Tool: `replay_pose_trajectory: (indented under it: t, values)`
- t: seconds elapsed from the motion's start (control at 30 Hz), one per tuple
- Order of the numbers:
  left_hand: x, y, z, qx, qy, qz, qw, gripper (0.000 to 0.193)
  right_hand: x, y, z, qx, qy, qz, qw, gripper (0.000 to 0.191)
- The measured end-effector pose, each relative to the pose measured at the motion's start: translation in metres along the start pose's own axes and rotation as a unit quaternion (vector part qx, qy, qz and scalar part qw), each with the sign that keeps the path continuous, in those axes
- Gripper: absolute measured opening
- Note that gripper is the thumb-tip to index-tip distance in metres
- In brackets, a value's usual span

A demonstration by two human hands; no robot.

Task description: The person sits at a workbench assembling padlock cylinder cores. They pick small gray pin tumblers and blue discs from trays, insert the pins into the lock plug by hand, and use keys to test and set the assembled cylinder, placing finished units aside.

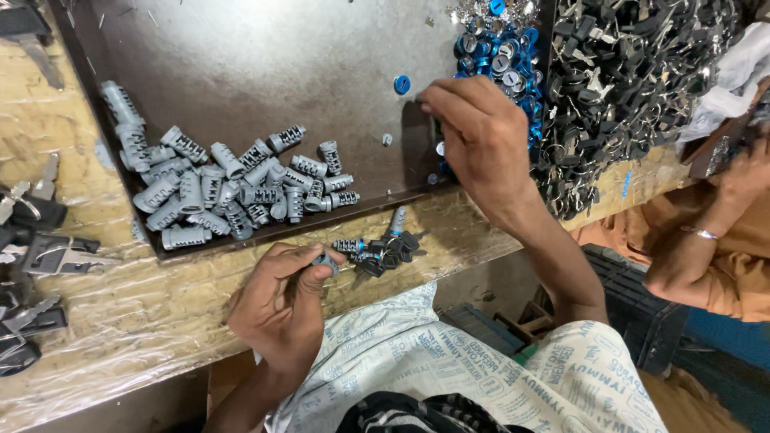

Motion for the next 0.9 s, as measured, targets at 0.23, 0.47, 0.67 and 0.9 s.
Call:
replay_pose_trajectory:
  t: [0.23, 0.47, 0.67, 0.9]
  values:
    - [0.001, -0.001, -0.003, -0.007, 0.009, 0.011, 1.0, 0.014, 0.014, -0.019, 0.023, -0.015, -0.06, -0.095, 0.994, 0.016]
    - [0.002, -0.004, -0.002, -0.005, 0.003, 0.019, 1.0, 0.009, 0.029, 0.011, -0.028, -0.022, 0.1, 0.082, 0.991, 0.009]
    - [0.003, -0.029, -0.027, 0.085, -0.024, 0.095, 0.992, 0.009, 0.081, 0.033, -0.097, -0.067, 0.059, 0.27, 0.959, 0.024]
    - [0.011, -0.015, -0.043, 0.171, 0.349, -0.097, 0.916, 0.017, 0.07, 0.022, -0.149, -0.031, 0.149, 0.45, 0.88, 0.034]
Point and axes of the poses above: each hand's wrist, its own z-axis towards the middle knuckle, its own y-axis out of the back of the hand, x = y × z, the point moved 1 cm from there along z, towards the middle knuckle, and after that the axes turned 12 degrees about -z, right-handed, at the moved point
